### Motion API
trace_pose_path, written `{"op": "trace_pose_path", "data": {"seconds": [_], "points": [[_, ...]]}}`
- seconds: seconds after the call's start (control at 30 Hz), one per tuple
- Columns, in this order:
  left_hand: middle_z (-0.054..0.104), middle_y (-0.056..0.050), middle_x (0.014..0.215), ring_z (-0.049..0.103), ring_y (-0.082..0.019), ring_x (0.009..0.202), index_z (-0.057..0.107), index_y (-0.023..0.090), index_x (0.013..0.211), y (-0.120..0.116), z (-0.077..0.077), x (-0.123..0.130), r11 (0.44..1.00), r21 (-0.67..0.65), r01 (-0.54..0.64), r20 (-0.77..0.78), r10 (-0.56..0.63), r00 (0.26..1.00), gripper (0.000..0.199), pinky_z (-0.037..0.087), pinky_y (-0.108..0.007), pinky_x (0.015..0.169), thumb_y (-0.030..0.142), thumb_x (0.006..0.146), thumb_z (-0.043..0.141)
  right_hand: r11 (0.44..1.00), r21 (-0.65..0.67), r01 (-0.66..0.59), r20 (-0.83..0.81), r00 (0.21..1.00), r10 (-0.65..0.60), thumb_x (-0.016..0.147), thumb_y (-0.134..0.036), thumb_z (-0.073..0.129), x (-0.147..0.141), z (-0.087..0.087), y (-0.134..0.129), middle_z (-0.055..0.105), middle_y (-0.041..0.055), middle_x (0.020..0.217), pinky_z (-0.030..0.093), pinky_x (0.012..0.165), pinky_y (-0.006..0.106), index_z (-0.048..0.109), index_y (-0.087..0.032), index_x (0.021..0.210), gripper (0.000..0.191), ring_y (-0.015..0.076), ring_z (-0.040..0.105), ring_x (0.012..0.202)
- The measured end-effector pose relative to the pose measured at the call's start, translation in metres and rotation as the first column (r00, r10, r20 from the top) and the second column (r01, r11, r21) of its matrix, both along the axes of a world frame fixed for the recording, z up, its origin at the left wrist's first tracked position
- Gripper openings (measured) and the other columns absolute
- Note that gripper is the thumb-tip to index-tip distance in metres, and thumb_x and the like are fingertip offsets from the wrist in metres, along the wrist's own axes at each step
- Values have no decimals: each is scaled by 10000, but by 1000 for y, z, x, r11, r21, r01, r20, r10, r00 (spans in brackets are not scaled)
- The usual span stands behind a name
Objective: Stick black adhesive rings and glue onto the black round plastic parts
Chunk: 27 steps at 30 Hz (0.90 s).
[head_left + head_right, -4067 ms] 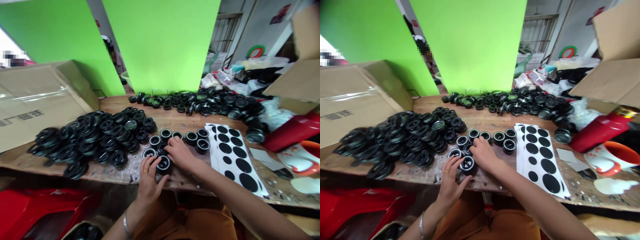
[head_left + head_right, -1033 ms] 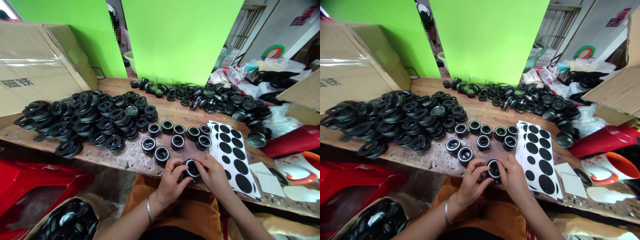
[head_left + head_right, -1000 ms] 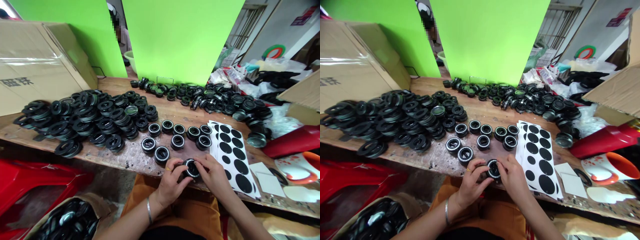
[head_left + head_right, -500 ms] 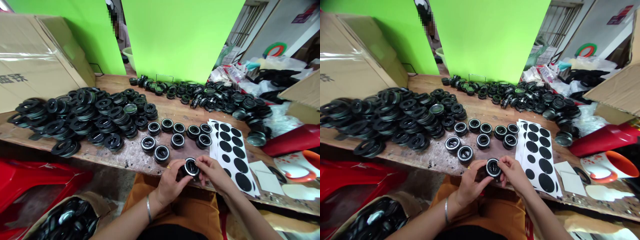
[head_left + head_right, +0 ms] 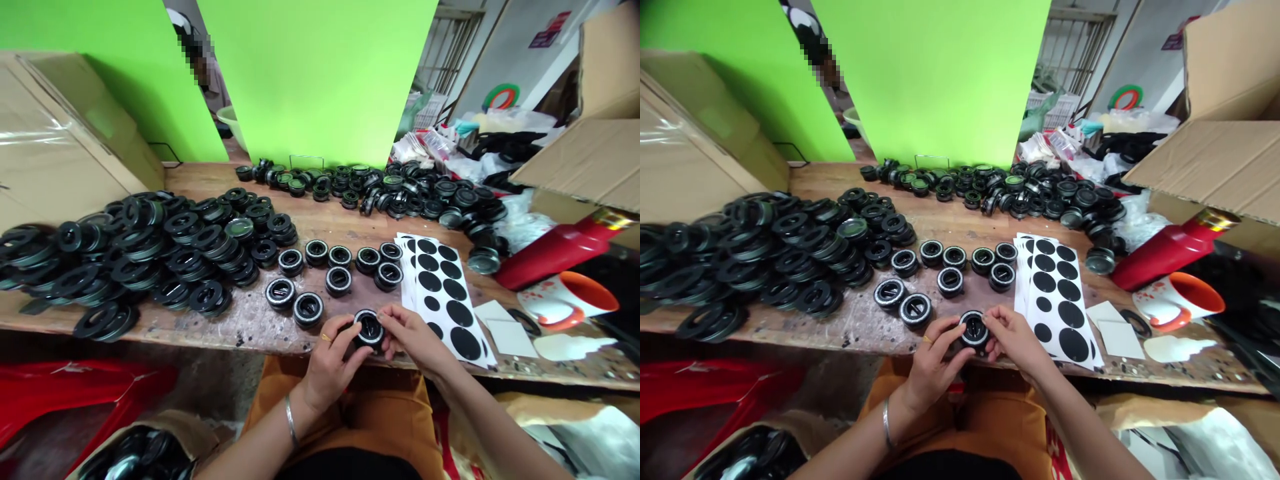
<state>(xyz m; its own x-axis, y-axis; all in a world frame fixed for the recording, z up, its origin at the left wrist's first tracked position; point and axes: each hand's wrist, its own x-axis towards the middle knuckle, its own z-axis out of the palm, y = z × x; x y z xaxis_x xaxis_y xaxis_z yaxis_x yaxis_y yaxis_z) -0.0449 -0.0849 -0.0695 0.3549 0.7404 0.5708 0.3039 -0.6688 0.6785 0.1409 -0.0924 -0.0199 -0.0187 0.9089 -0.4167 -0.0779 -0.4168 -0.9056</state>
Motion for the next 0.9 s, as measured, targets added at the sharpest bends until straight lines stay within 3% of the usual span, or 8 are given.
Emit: {"op": "trace_pose_path", "data": {"seconds": [0.07,0.13,0.23,0.33,0.43,0.6,0.8,0.9], "points": [[569,-106,1169,571,-219,1080,567,215,1191,-1,10,2,982,-186,-8,47,17,999,291,494,-399,940,232,901,574,1000,-10,1,-83,997,-2,731,-542,702,2,3,-3,604,-19,621,511,477,229,547,-183,878,417,116,583,525],[599,-81,1067,604,-172,927,553,210,1205,0,21,6,897,-440,-31,116,91,989,283,519,-333,833,267,929,518,1000,-26,-7,-110,994,4,727,-519,719,3,5,-4,612,-7,656,531,517,243,557,-180,899,413,128,604,578],[600,-23,813,565,-112,650,565,164,1156,6,34,11,658,-752,44,205,169,964,301,473,-220,576,330,907,535,999,-43,-17,-124,992,11,716,-499,739,3,3,-6,609,-6,673,534,529,252,560,-180,889,405,131,610,581],[577,7,671,525,-87,527,585,126,1059,12,41,14,412,-887,211,307,184,934,323,406,-179,470,355,833,615,998,-49,-26,-159,987,18,709,-486,750,3,0,-5,617,-4,689,523,518,245,550,-180,861,395,120,599,565],[602,3,664,559,-97,509,556,127,1034,15,46,15,291,-909,299,369,225,902,375,460,-196,472,369,771,670,999,-33,-20,-130,991,16,711,-497,736,2,-4,-4,603,-19,647,491,467,224,533,-186,838,393,107,573,513],[596,17,690,592,-104,514,522,146,979,14,51,18,269,-922,277,350,283,893,357,512,-216,467,350,740,692,1000,24,13,-12,1000,-13,749,-500,661,-5,-9,0,557,-50,582,450,410,206,507,-196,818,348,97,523,457],[582,20,689,610,-122,575,490,151,1043,7,48,22,337,-906,254,354,277,893,353,544,-247,536,364,805,640,989,148,26,166,985,-51,831,-452,569,5,0,-15,584,-18,689,491,496,255,546,-200,940,276,135,572,559],[533,43,671,586,-120,572,459,172,1126,4,44,20,393,-892,224,332,231,914,396,525,-248,541,422,849,592,951,307,38,509,838,-197,886,-418,505,49,8,-35,634,30,791,504,631,304,597,-204,914,235,176,607,687]]}}
